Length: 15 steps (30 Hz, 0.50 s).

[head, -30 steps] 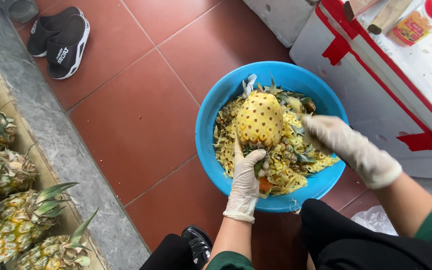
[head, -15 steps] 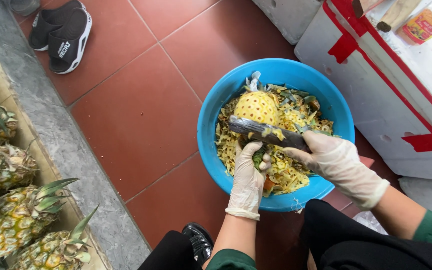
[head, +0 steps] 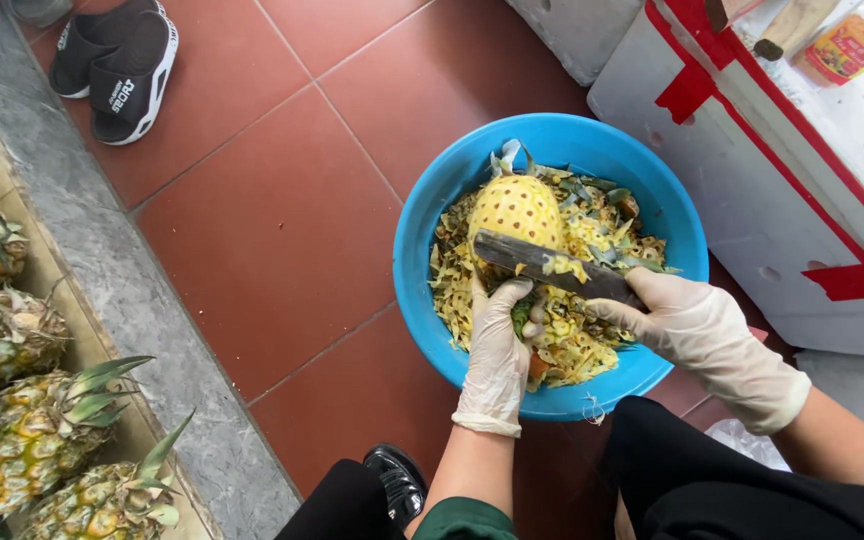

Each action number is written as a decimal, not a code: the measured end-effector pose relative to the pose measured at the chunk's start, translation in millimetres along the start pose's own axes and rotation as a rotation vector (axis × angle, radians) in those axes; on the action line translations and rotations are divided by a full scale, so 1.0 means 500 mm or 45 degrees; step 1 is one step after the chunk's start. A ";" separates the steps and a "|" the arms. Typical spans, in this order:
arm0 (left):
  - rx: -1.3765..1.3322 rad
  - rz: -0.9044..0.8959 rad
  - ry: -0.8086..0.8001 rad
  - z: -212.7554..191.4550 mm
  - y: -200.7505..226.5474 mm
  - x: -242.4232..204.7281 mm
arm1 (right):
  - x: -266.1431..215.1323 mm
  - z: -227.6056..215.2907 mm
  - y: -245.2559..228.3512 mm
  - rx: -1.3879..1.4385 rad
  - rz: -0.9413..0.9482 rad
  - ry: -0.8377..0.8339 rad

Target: Peeling the eyes out of a pineapple using a knife in a spiral pattern

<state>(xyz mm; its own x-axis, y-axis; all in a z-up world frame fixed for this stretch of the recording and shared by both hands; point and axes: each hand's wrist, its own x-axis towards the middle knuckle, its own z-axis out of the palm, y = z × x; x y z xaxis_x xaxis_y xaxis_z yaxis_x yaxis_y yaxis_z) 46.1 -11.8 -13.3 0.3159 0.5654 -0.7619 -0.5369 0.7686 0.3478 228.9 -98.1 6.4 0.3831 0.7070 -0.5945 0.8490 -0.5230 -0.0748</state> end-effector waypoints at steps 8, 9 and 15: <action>0.235 0.080 -0.041 0.015 -0.018 -0.027 | 0.064 -0.133 -0.073 0.362 0.118 -0.118; 0.223 0.033 -0.035 0.017 -0.025 -0.028 | 0.090 -0.143 -0.064 0.582 0.155 -0.122; 0.122 0.080 -0.105 -0.011 -0.033 0.018 | 0.033 -0.055 0.023 0.791 0.076 -0.070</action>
<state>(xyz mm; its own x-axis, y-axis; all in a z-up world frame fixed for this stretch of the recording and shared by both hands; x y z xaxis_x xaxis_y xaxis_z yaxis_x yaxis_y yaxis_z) 53.2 -21.3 -28.9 0.3493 0.6328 -0.6911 -0.4817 0.7539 0.4468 254.9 -79.3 17.6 0.3902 0.6508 -0.6513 0.4505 -0.7519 -0.4814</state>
